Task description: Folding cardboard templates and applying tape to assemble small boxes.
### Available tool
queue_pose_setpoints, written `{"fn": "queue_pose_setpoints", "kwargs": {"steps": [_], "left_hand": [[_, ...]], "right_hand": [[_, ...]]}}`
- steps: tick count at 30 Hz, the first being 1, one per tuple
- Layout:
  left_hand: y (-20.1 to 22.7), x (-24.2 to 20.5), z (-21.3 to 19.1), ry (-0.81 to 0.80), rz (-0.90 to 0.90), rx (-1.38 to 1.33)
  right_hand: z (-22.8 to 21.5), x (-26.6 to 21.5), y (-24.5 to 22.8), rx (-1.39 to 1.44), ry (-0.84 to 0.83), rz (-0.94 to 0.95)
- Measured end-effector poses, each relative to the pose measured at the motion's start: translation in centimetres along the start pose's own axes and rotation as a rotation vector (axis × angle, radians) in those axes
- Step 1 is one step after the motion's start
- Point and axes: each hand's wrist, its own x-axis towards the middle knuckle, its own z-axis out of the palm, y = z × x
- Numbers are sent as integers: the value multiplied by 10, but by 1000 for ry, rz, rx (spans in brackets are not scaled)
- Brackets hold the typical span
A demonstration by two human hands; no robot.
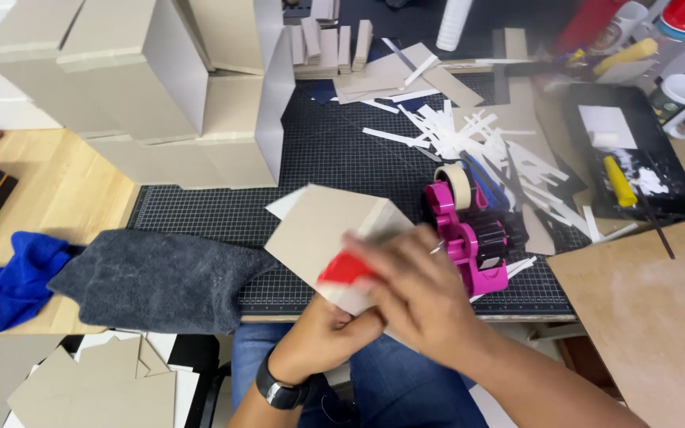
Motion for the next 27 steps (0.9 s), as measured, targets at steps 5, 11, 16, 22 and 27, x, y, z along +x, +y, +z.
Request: {"fn": "queue_pose_setpoints", "kwargs": {"steps": [5,11,16,22,27], "left_hand": [[9,-2,0,20,-133,-54],[24,-6,-6,-45,-47,23],[23,-1,-17,28,-106,-164],[-9,-4,-7,106,-156,-784],[2,8,1,-30,-184,-849]], "right_hand": [[-7,10,18,-95,210,281],[-13,16,46,133,340,552],[-30,7,55,519,416,708],[-21,-4,59,848,165,627],[-15,-5,54,998,159,898]]}}
